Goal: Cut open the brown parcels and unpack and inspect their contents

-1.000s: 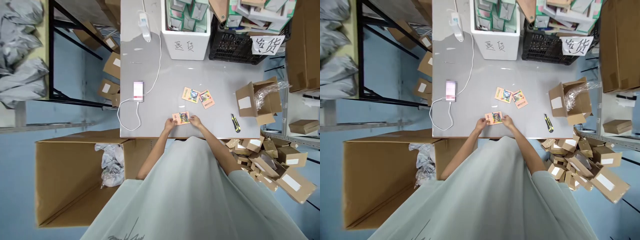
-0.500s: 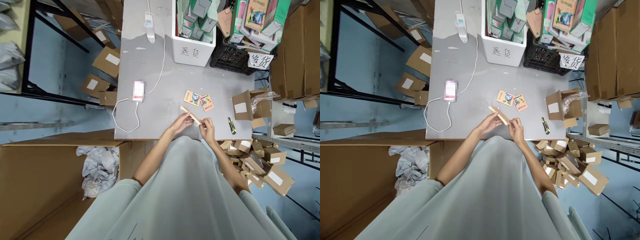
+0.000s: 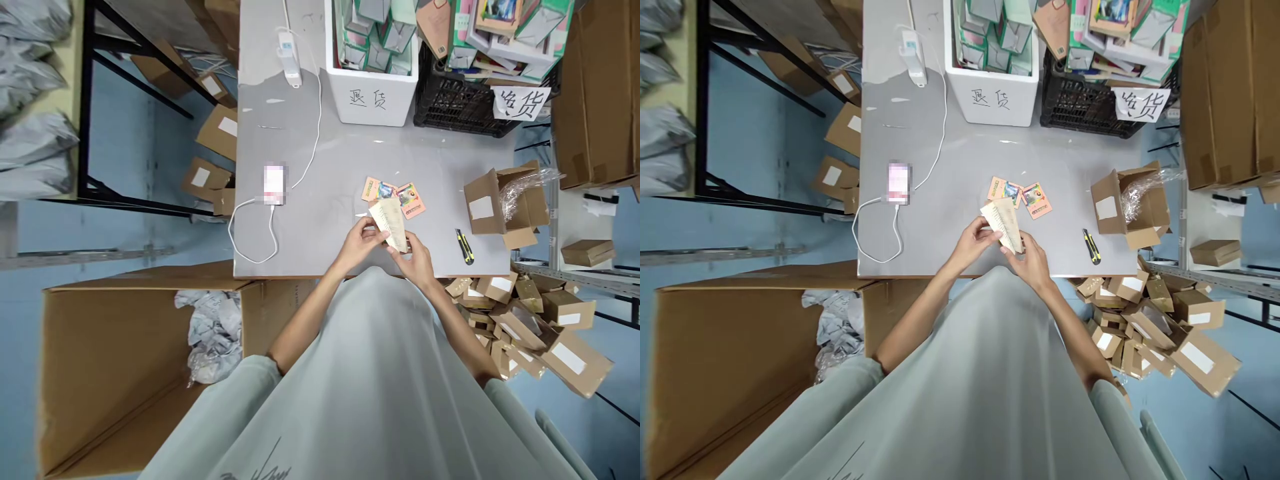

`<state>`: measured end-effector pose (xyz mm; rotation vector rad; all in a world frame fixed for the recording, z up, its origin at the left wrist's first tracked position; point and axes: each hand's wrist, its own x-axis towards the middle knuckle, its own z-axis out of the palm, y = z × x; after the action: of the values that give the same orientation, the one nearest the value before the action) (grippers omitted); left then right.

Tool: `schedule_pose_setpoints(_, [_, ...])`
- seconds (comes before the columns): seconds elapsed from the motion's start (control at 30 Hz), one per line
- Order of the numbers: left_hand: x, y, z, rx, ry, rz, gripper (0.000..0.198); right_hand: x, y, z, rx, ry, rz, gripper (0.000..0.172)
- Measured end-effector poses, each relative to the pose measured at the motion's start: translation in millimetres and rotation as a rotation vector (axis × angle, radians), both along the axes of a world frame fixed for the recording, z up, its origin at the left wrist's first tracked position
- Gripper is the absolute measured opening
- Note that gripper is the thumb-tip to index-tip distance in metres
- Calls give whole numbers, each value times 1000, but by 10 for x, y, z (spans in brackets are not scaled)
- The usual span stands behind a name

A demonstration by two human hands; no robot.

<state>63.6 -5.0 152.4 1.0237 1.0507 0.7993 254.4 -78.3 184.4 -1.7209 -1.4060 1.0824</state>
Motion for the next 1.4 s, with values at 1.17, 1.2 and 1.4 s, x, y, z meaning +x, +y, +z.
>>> schedule_pose_setpoints(1.17, [-206,-48,395,-157,-137,63,48,576,77,-37,-175,556,-43,70])
schedule_pose_setpoints(1.2, [-212,-53,391,-152,-135,62,48,576,77,-40,-172,557,-45,70])
schedule_pose_setpoints(1.4, [-236,-69,373,-173,-155,50,49,560,84,-15,-155,556,-50,68])
